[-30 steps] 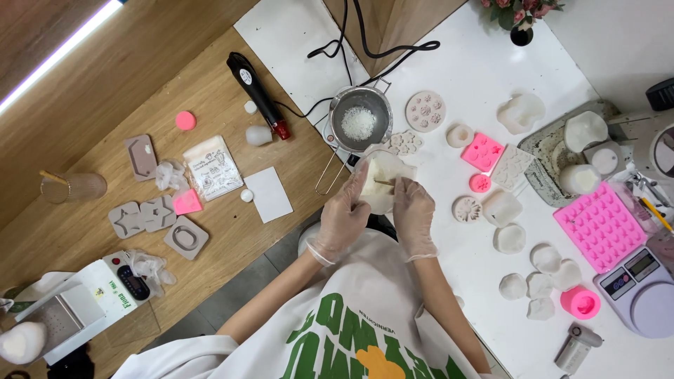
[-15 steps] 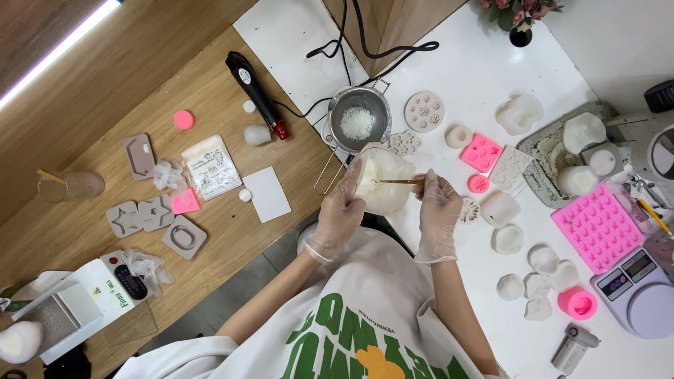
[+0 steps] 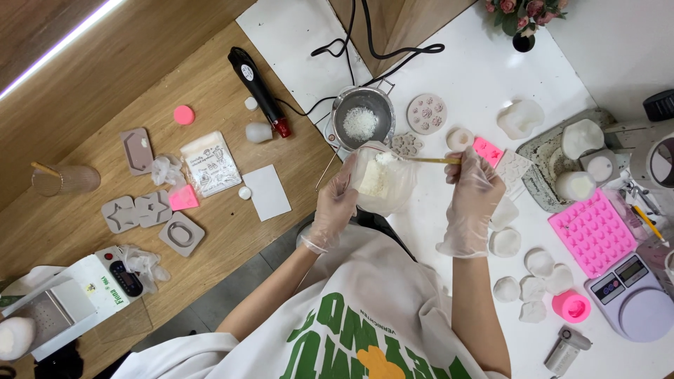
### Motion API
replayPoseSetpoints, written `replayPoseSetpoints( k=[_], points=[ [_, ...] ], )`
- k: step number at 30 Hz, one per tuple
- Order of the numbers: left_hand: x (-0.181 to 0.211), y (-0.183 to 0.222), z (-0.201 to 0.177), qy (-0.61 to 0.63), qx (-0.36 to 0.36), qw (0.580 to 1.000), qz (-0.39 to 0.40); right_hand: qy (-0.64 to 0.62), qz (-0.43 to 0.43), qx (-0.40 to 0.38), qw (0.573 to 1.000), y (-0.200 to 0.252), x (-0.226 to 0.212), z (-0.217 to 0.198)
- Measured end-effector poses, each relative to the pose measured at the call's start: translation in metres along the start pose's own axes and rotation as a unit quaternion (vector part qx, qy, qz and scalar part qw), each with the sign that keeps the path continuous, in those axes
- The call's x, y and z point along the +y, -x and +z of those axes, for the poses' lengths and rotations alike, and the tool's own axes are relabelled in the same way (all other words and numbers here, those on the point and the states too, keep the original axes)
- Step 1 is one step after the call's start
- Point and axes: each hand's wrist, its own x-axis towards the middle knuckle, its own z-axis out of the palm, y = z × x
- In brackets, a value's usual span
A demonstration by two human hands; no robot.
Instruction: Scooping white wax flakes into a small metal pot using a gold spoon for candle making.
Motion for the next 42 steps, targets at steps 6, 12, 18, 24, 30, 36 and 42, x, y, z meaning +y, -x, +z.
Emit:
replayPoseSetpoints(
  k=[6,12,18,24,30,36,42],
  points=[
    [0.032,0.018,-0.006,0.083,-0.009,0.996,0.034,0.001,-0.040,-0.002,0.999,-0.023,-0.004,0.052],
    [0.032,0.019,-0.005,0.081,-0.017,0.996,0.031,0.150,-0.180,-0.162,0.959,-0.017,0.028,0.077],
    [0.061,0.032,-0.010,0.041,-0.004,0.999,-0.008,0.251,-0.521,-0.132,0.805,-0.001,0.011,0.047],
    [0.048,0.030,-0.006,0.034,-0.003,0.999,0.012,0.114,-0.331,-0.070,0.934,0.029,0.003,-0.004],
    [0.060,0.047,-0.005,-0.139,-0.032,0.978,0.150,0.434,-0.534,-0.126,0.715,0.038,0.088,-0.004],
    [0.046,0.046,-0.003,-0.208,-0.039,0.962,0.170,0.285,-0.055,-0.088,0.953,0.034,0.114,0.010],
    [0.056,0.046,-0.003,-0.227,-0.028,0.965,0.128,0.139,0.069,-0.067,0.986,0.014,0.117,0.007]
  ],
)
